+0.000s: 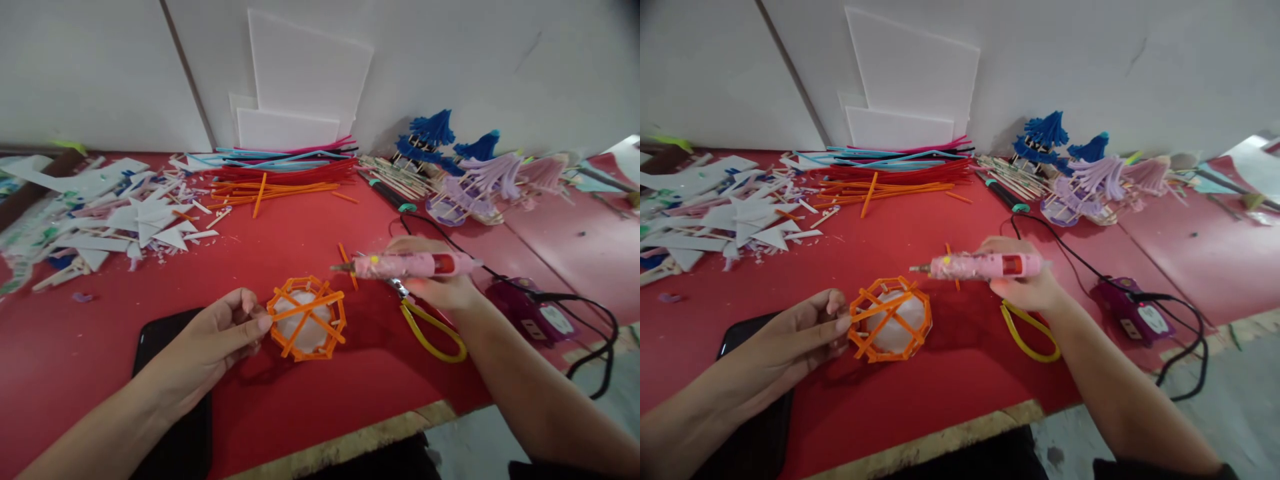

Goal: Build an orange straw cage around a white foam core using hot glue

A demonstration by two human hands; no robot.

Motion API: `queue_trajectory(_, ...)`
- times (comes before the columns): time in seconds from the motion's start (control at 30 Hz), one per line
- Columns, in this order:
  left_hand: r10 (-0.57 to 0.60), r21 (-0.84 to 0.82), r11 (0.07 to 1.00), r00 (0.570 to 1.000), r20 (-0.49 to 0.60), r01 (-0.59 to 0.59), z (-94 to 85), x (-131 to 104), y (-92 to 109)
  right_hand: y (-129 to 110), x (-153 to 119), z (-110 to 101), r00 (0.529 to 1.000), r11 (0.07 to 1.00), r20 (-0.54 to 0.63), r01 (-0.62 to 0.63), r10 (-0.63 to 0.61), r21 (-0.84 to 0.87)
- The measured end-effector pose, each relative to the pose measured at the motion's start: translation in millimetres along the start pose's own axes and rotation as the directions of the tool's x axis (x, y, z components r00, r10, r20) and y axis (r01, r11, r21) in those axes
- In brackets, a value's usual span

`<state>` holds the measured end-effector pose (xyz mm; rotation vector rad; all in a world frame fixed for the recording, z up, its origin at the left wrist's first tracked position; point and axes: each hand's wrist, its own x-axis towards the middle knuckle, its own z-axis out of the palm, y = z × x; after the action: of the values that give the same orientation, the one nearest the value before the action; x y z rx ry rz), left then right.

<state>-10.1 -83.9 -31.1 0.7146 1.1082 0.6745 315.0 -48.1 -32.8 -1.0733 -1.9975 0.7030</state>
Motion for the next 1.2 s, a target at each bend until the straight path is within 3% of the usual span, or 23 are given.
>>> queue_trajectory(0.1, 0.002, -0.002, 1.0, 1.0, 0.013, -0.002, 0.0, 0.5, -0.1, -6.0, -5.3, 6.4, 0.993, 0.996, 0.079, 0.079, -0.083, 0.052)
queue_trajectory(0.4, 0.021, -0.044, 0.999, 1.0, 0.002, -0.021, 4.3, -0.6, 0.1, -18.9, -4.5, 16.5, 0.979, 0.996, 0.182, 0.089, -0.093, 0.031)
queue_trajectory(1.2, -0.024, -0.059, 0.998, 0.999, 0.034, 0.026, -1.2, 2.6, 1.4, -17.4, -4.1, 20.5, 0.984, 0.994, 0.148, 0.105, -0.1, -0.027)
